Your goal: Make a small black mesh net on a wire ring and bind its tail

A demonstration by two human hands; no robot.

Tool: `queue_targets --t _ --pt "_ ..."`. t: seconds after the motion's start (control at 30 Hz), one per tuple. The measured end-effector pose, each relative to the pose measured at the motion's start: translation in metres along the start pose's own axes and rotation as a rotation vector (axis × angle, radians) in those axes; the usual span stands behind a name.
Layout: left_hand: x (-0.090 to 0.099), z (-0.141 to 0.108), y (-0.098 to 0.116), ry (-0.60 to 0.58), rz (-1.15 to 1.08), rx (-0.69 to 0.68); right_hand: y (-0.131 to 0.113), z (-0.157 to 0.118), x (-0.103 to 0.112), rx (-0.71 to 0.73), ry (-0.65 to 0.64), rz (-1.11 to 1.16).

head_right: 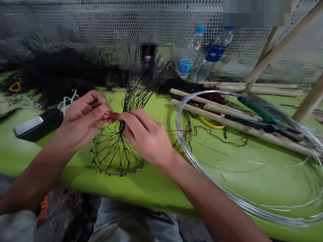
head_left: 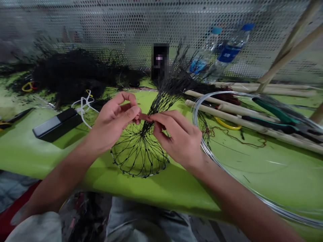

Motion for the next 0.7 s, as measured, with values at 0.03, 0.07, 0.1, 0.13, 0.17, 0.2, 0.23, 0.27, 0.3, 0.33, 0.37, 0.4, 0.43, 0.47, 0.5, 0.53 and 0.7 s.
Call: queue_targets --t 0.03,0.07,0.1,0.13,0.17,0.2,0.23,0.27,0.3,0.33,0.37,0.4,0.43,0.47,0.5,0.53,0.7 --pt "0.0 0.0 -0.002 0.01 -0.009 0.014 0.0 0.0 0.0 -0.002 -0.002 -0.001" --pt "0.001 0.001 -0.003 0.018 -0.021 0.027 0.001 0.0 0.0 -0.003 -0.005 0.0" --pt "0.001 0.001 -0.005 0.021 -0.04 0.04 0.001 0.0 0.0 -0.007 -0.007 0.001" --pt "0.0 0.002 -0.006 0.017 -0.068 0.057 0.001 0.0 0.001 -0.011 -0.01 0.001" --pt "-0.001 0.004 -0.008 0.008 -0.105 0.082 0.001 0.0 0.001 -0.014 -0.016 -0.001" --pt "-0.002 0.005 -0.01 -0.003 -0.149 0.113 0.0 0.0 0.001 -0.018 -0.02 -0.004" --pt "-0.004 0.006 -0.012 -0.017 -0.194 0.147 0.0 0.0 0.001 -0.02 -0.023 -0.009" --pt "-0.005 0.007 -0.014 -0.029 -0.232 0.183 0.0 0.0 0.001 -0.02 -0.026 -0.015" --pt "-0.006 0.007 -0.015 -0.039 -0.255 0.218 0.0 0.0 0.001 -0.021 -0.026 -0.021" --pt "-0.006 0.006 -0.016 -0.05 -0.254 0.254 0.001 0.0 0.001 -0.023 -0.023 -0.025" --pt "-0.005 0.003 -0.016 -0.061 -0.23 0.287 0.002 0.0 0.001 -0.027 -0.017 -0.024" --pt "-0.004 -0.002 -0.017 -0.079 -0.183 0.324 0.003 0.0 0.001 -0.031 -0.01 -0.022" --pt "-0.002 -0.009 -0.017 -0.111 -0.115 0.367 0.005 0.0 0.001 -0.035 -0.007 -0.021" --pt "0.0 -0.018 -0.017 -0.149 -0.03 0.405 0.006 0.0 0.0 -0.039 -0.007 -0.019" --pt "0.003 -0.028 -0.016 -0.197 0.064 0.438 0.007 0.0 -0.001 -0.036 -0.012 -0.016" --pt "0.007 -0.038 -0.014 -0.251 0.166 0.453 0.007 0.0 -0.002 -0.028 -0.022 -0.016" --pt "0.029 -0.059 0.043 -0.393 0.513 0.118 0.003 -0.003 -0.004 0.023 -0.032 -0.011"
Point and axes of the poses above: each hand's wrist, its own z-axis towards the middle knuckle, its own x-axis out of the back of the hand, y = z × x, the point moved 8 cm from there along z, towards the middle knuckle, and after that the axes turned 10 degrees about -z, right-handed, at the moved point
